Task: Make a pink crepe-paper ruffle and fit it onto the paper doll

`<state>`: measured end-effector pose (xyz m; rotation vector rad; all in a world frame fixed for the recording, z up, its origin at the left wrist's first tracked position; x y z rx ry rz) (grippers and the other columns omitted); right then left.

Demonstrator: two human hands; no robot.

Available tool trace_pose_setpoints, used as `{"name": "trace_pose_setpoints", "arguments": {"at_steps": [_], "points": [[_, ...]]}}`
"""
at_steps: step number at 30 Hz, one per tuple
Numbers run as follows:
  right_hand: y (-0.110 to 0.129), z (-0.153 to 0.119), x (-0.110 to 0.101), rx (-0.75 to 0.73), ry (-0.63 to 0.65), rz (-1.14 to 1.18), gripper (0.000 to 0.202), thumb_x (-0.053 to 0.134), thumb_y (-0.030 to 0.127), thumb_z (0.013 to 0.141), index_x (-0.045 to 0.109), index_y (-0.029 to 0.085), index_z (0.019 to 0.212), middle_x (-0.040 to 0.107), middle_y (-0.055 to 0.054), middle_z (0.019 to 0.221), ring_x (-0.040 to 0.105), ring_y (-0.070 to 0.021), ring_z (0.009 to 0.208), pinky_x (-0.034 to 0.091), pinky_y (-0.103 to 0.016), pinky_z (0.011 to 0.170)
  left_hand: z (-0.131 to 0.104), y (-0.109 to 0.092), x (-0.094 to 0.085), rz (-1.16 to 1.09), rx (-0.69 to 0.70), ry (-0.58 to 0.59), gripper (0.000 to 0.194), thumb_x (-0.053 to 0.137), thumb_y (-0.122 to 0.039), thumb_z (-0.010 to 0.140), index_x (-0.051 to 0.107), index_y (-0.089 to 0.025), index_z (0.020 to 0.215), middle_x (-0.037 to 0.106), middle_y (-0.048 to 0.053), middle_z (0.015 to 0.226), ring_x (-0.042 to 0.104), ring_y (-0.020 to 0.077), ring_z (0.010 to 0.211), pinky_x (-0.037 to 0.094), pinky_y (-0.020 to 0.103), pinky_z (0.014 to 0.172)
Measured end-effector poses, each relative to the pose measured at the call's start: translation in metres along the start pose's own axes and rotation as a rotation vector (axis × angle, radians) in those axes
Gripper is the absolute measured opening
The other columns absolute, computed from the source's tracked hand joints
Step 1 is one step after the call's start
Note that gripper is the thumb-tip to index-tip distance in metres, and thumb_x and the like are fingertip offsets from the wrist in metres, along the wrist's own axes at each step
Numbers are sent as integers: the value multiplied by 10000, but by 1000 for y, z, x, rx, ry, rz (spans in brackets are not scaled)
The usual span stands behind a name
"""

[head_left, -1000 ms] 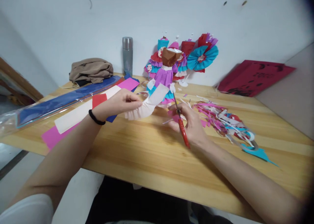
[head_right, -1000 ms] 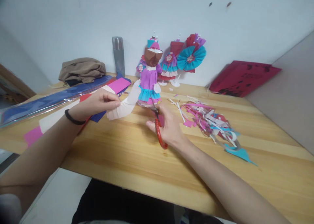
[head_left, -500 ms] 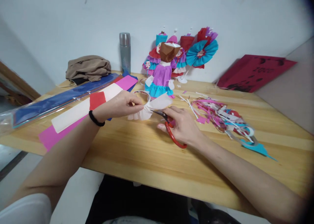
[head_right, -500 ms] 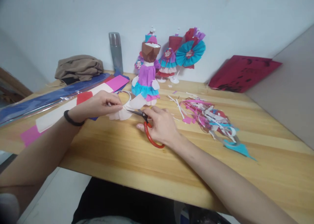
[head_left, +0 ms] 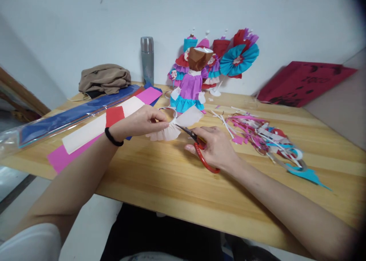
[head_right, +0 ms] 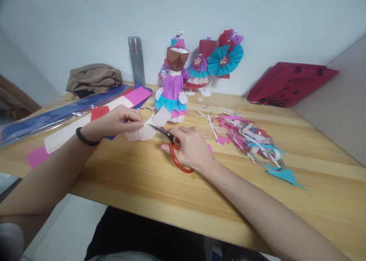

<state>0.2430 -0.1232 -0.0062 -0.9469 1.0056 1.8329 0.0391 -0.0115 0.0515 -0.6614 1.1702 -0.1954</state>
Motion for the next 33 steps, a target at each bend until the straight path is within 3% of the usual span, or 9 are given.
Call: {"name": "trace_pose_setpoints", "arguments": {"at_steps": [12,20,24,33], "points": [[-1,0,2,35,3,-72,449,535,598,877,675,177,809,575,-39,572,555,-201,548,355,-327,606,1,4,2,70,-6,1,358,492,-324,863,546,-129,568,535,1,588,464,80,550,312,206,511],[-6,-2,5,10,-17,-202,495,498,605,902,687,151,851,637,-85,607,613,-254,577,412,-367,642,1,4,2,-28,-41,13,337,518,-324,854,562,-129,582,519,-9,579,463,79,541,309,197,491],[-7,-3,5,1,-30,-223,499,455,583,936,683,157,813,618,-86,584,606,-238,553,422,-368,650,1,6,2,-84,-70,21,331,518,-335,850,567,-128,596,507,-13,569,441,73,515,298,189,465],[-5,-1,1,105,3,-29,432,522,588,896,642,188,788,576,-41,576,548,-197,545,309,-289,540,0,4,1,-84,-100,20,343,508,-341,862,555,-124,600,553,1,610,468,77,550,333,187,498]]}}
Point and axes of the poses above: each hand's wrist, its own z-axis towards the middle knuckle, its own x-axis out of the palm, y = z × x, the point moved 2 cm from there along z, towards the middle knuckle
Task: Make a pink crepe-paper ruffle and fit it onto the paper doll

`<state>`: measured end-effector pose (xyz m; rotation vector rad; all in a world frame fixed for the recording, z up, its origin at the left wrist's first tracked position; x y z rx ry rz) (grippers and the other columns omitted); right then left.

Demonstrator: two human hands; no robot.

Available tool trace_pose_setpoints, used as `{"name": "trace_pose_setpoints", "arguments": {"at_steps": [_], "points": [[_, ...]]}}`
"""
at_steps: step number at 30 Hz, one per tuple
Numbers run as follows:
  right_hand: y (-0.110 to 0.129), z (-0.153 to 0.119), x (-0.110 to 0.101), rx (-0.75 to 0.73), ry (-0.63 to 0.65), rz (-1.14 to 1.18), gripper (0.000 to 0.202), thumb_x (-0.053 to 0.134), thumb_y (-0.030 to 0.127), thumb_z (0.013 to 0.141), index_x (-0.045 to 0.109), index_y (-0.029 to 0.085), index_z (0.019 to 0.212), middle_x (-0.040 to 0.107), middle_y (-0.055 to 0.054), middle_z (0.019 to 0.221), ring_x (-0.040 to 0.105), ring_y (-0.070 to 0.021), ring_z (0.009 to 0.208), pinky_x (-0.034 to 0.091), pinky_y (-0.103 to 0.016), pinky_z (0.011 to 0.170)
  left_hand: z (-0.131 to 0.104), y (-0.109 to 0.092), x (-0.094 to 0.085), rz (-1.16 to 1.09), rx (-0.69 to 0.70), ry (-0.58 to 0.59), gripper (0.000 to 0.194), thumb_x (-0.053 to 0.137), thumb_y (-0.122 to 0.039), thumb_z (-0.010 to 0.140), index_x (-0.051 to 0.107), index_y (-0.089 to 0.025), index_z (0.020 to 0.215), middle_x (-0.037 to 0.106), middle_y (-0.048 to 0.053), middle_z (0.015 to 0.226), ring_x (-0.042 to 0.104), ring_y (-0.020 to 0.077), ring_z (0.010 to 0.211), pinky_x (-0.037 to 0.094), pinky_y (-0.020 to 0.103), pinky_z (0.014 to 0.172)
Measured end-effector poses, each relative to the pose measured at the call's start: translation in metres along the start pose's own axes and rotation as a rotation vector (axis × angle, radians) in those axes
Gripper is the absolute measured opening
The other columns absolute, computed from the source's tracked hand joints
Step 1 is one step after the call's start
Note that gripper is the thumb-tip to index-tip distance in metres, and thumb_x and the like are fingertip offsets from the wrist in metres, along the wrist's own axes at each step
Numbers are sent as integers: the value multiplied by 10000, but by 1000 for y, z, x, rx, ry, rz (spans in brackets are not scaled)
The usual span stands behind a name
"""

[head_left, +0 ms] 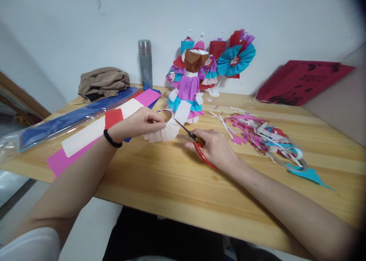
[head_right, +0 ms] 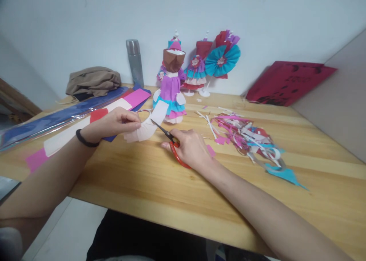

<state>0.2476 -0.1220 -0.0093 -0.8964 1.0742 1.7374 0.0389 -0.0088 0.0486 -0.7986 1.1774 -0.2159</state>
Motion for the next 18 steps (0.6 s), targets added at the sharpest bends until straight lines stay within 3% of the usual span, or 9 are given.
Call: {"name": "trace_pose_setpoints", "arguments": {"at_steps": [18], "points": [[2,-2,2,1,56,-42,326,596,504,879,617,180,847,613,-72,650,594,-249,639,343,-333,596,1,2,0,60,38,-4,347,500,-351,871,599,-121,631,575,13,635,494,91,576,349,203,519]]}}
Point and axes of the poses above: each hand's wrist, its own z-axis towards the middle knuckle, its own x-axis out of the palm, y = z × x, the point moved 2 cm from there along z, towards the middle knuckle
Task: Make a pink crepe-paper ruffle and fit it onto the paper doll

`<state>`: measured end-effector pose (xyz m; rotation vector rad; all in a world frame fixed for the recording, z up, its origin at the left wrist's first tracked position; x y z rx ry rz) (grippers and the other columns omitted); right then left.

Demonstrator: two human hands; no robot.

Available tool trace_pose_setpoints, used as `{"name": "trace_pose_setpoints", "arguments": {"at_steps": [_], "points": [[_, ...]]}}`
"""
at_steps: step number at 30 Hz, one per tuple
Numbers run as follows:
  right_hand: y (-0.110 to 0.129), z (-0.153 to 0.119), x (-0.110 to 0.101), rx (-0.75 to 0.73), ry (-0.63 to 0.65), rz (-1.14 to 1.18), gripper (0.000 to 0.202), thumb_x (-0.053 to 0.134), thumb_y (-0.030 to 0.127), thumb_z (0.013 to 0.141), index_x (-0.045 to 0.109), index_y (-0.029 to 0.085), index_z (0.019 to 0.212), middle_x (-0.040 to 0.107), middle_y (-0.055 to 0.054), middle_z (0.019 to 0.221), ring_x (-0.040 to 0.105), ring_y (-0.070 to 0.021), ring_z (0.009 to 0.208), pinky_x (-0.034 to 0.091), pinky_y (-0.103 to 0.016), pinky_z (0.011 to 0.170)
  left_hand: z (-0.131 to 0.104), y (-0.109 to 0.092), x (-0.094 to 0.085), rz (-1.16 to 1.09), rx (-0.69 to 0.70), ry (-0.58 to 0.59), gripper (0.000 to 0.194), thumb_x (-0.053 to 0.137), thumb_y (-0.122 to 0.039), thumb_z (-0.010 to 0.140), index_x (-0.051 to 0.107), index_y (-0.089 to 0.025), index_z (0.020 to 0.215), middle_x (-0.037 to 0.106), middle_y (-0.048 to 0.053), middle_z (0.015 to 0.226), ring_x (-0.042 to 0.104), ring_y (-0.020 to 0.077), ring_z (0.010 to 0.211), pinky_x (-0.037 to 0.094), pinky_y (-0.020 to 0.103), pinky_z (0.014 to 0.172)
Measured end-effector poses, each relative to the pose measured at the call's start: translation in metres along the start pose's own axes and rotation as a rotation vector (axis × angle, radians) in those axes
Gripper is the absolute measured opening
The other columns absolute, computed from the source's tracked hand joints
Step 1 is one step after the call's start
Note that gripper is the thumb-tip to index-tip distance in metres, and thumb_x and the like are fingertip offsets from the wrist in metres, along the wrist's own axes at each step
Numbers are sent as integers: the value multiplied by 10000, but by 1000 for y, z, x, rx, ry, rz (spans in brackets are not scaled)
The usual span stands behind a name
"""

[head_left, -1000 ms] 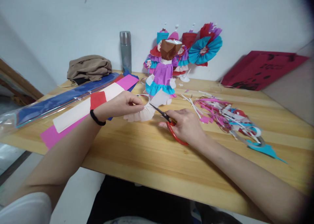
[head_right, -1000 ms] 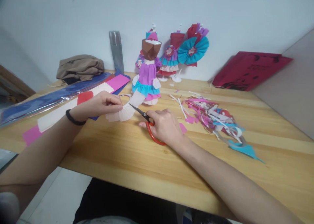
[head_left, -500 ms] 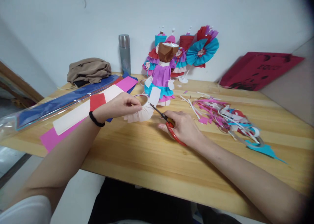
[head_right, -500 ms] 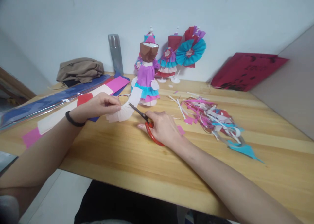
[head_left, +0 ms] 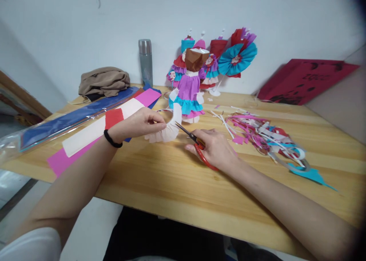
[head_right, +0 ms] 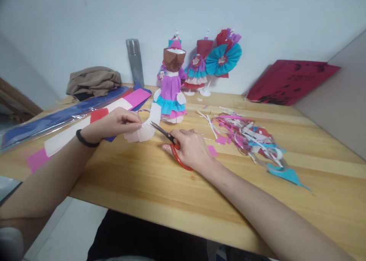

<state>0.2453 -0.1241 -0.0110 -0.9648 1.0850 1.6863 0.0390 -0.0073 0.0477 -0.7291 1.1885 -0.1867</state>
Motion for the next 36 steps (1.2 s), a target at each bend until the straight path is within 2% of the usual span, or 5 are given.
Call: {"name": "trace_pose_setpoints", "arguments": {"at_steps": [4,9,17,24,36], "points": [[-1,0,1,-37,-4,-5,338,567,523,890,613,190,851,624,-79,670,608,-268,650,371,-356,614,0,-1,0,6,15,18,342,503,-344,871,585,-126,620,584,15,647,500,91,585,357,200,529],[-2,0,3,-93,-18,-7,342,534,530,904,613,200,860,607,-67,658,599,-249,623,396,-366,639,1,-1,2,-4,27,43,348,503,-351,872,581,-130,615,593,18,646,508,92,585,365,192,524],[-3,0,3,-77,8,-27,401,508,561,908,620,179,862,614,-73,666,604,-251,638,392,-360,644,0,-1,2,25,46,43,350,507,-327,871,551,-132,584,585,14,640,505,89,587,357,195,532],[-4,-1,5,-93,-20,-37,502,416,636,922,623,184,856,600,-71,649,587,-235,608,399,-366,645,1,-2,2,28,49,53,325,504,-339,874,596,-134,639,601,14,655,531,96,599,379,196,540],[-5,-1,7,-89,-59,-137,525,444,678,892,614,189,807,577,-74,594,568,-228,557,397,-375,650,1,-1,2,24,58,49,333,508,-341,873,569,-138,616,577,11,651,509,96,608,378,216,556]]}}
Point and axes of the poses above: each hand's wrist, its own z-axis towards the middle knuckle, its own x-axis out of the palm, y = z × x, the point moved 2 cm from there along z, towards the middle knuckle
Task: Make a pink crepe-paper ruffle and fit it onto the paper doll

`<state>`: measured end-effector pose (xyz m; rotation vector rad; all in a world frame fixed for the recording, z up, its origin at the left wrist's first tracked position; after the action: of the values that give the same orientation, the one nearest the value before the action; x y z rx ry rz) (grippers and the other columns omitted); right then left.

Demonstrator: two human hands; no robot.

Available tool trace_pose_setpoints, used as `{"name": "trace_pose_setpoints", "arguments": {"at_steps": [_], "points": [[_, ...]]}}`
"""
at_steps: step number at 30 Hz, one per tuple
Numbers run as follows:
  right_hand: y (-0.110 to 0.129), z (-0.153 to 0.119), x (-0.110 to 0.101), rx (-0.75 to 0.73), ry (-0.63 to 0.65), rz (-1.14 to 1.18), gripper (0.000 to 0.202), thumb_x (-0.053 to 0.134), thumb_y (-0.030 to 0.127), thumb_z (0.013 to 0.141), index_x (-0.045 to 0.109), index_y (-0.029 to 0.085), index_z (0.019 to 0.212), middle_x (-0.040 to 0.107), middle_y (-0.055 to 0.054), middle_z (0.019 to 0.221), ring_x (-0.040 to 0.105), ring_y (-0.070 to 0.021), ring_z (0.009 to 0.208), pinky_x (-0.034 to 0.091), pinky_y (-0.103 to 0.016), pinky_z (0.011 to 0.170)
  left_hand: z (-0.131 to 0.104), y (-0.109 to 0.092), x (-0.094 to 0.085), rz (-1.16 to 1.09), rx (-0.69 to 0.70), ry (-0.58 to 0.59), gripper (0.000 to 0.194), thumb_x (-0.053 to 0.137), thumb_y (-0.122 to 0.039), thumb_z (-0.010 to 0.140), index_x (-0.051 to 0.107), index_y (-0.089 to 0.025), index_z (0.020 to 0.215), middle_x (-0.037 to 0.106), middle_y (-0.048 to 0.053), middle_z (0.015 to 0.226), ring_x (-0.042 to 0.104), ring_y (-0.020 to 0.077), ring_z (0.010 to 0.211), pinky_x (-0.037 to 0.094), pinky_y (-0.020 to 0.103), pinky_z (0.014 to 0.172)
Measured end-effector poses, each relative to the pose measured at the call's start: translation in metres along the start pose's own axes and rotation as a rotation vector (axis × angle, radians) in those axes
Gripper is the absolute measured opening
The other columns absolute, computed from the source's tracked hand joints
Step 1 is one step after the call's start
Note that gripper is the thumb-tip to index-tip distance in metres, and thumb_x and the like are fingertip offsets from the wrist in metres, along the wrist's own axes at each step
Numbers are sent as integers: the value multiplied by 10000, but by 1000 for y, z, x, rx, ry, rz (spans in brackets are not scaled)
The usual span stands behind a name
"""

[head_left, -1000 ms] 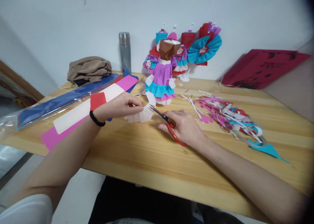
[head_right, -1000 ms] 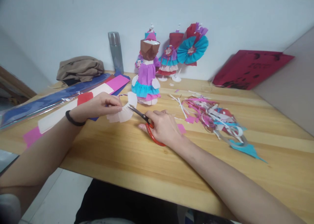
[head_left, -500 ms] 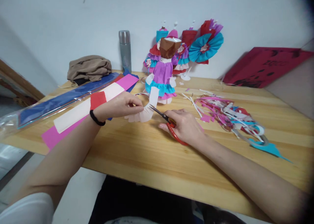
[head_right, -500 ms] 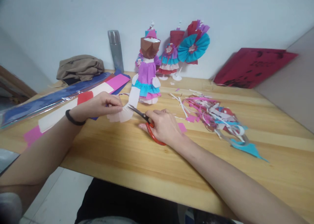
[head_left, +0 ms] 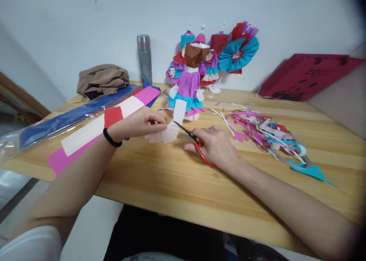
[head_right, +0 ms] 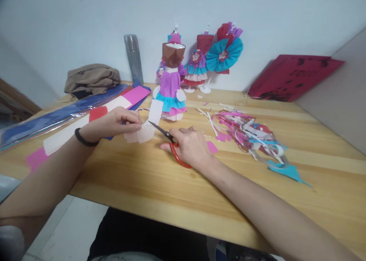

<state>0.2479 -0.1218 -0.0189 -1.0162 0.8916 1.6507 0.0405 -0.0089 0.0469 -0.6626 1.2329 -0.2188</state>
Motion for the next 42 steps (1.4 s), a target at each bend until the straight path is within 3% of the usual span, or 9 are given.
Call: {"name": "trace_pose_setpoints", "arguments": {"at_steps": [5,14,18,28,33,42], "points": [[0,0,2,2,-9,19,519,414,665,913,603,199,784,571,-68,581,543,-220,533,349,-339,580,0,-1,-1,-21,7,31,328,504,-322,877,555,-139,609,551,1,623,487,87,588,369,211,548],[0,0,1,114,63,260,481,448,649,896,567,204,758,508,-17,545,492,-170,513,276,-283,535,-1,4,-1,-9,1,26,352,502,-327,888,539,-137,594,562,10,634,503,91,593,375,210,545],[2,0,0,76,88,233,429,547,624,851,571,203,776,524,-13,570,493,-170,535,281,-283,552,-1,5,-2,11,0,18,357,498,-337,894,534,-136,601,568,11,656,498,88,597,371,210,545],[2,0,2,36,106,106,398,519,578,892,583,189,844,559,-36,633,533,-202,588,330,-317,623,0,5,0,62,40,13,318,502,-310,890,592,-132,642,602,15,675,523,92,621,386,207,566],[1,0,0,-33,68,5,474,424,595,936,607,160,887,592,-63,669,548,-204,610,352,-332,679,-1,4,-1,16,31,37,310,502,-307,887,587,-131,647,587,14,678,522,98,630,386,213,571],[1,-2,-5,-117,-27,-121,496,411,574,952,638,141,864,607,-89,686,515,-189,590,329,-356,685,-1,3,-1,-123,2,91,323,523,-313,887,572,-131,624,492,-10,603,457,84,568,340,198,509]]}}
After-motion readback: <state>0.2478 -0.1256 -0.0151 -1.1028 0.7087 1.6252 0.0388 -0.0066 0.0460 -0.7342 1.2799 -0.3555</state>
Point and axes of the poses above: each hand's wrist, its own z-axis towards the middle knuckle, its own x-axis out of the palm, y = z × x, the point moved 2 cm from there along z, towards the middle knuckle
